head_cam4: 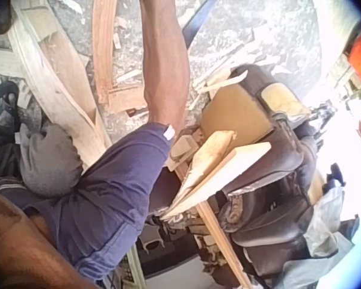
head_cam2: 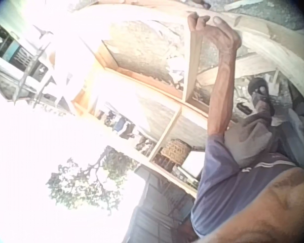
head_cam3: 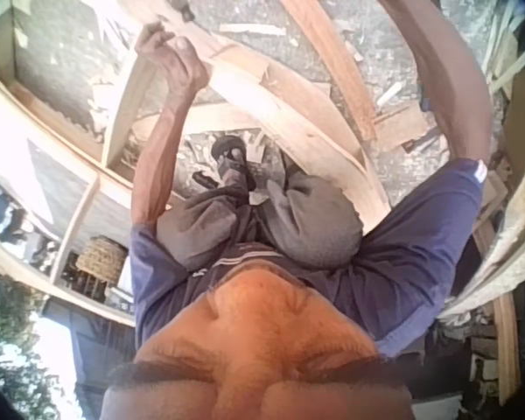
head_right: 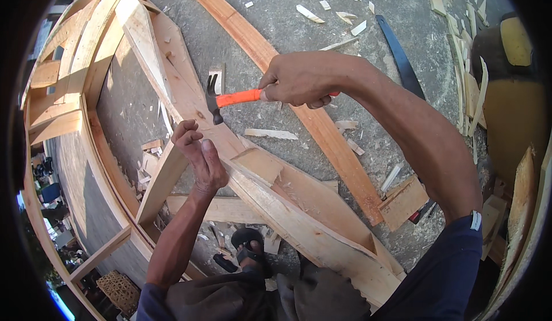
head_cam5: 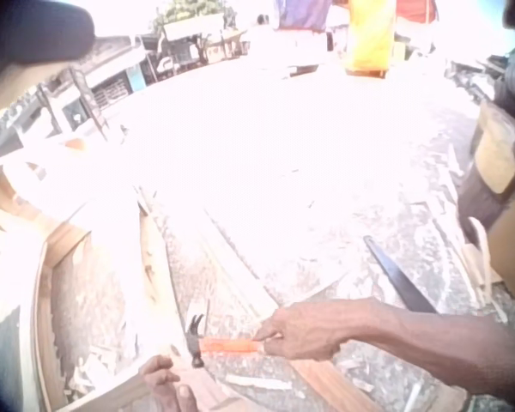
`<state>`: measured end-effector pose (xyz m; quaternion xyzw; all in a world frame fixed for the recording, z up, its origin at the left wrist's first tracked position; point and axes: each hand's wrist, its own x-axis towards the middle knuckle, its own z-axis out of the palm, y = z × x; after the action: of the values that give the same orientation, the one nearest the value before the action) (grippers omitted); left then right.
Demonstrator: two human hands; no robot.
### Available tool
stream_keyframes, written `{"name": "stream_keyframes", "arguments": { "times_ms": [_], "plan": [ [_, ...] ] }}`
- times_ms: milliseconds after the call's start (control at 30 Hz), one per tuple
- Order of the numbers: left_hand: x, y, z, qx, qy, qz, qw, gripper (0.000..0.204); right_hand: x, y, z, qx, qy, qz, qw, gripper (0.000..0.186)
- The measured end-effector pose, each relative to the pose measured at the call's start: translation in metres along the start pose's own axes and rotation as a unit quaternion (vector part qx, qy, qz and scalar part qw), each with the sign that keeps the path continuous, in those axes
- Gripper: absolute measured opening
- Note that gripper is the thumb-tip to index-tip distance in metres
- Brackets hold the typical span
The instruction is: Using a hammer and saw to build a wooden furniture frame outdoors.
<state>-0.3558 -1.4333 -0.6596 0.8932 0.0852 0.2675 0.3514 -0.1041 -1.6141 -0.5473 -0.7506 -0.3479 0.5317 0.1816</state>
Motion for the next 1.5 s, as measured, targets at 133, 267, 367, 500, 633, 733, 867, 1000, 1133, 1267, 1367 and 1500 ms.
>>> {"name": "stream_keyframes", "arguments": {
  "times_ms": [133,267,367,500,633,733,867,1000,1133,1267,1367,1500],
  "plan": [
    [0.001,-0.002,0.004,-0.018,0.003,0.005,1.000,0.022,0.006,-0.010,-0.014,-0.140,-0.094,-0.008,0.986,0.045],
    [-0.001,0.000,-0.003,0.003,-0.008,-0.002,1.000,0.023,0.004,-0.008,-0.007,-0.039,-0.025,-0.002,0.999,0.043],
    [-0.004,-0.007,0.000,-0.015,0.006,0.002,1.000,0.024,0.005,-0.011,-0.008,-0.115,-0.092,0.005,0.989,0.042],
    [0.001,-0.002,0.000,-0.012,-0.005,-0.002,1.000,0.023,-0.003,0.003,-0.001,0.010,0.034,0.019,0.999,0.040],
    [0.000,-0.002,-0.002,-0.008,-0.013,-0.004,1.000,0.024,-0.002,-0.004,0.000,-0.112,-0.108,0.024,0.988,0.040],
    [0.001,-0.001,-0.003,-0.011,-0.006,-0.001,1.000,0.024,-0.001,0.004,0.004,0.006,0.046,0.006,0.999,0.043],
    [-0.006,-0.007,-0.004,0.003,-0.016,0.003,1.000,0.024,0.002,-0.005,0.003,-0.102,-0.098,0.006,0.990,0.041],
    [-0.004,0.000,-0.005,-0.001,-0.013,-0.004,1.000,0.024,-0.013,0.002,0.008,0.011,-0.014,0.028,0.999,0.037],
    [-0.003,-0.002,-0.007,-0.011,-0.008,0.003,1.000,0.023,-0.012,-0.004,0.010,-0.090,-0.093,0.003,0.992,0.037],
    [0.001,-0.001,-0.007,-0.009,-0.012,0.006,1.000,0.023,-0.020,-0.010,0.011,-0.042,-0.056,0.017,0.997,0.039],
    [-0.004,-0.003,-0.005,-0.019,-0.003,-0.002,1.000,0.023,-0.015,-0.001,0.011,-0.059,-0.111,0.035,0.991,0.042],
    [-0.002,-0.001,-0.007,-0.001,-0.015,0.010,1.000,0.023,-0.023,-0.004,0.014,-0.013,-0.063,0.042,0.997,0.042]
  ]
}}
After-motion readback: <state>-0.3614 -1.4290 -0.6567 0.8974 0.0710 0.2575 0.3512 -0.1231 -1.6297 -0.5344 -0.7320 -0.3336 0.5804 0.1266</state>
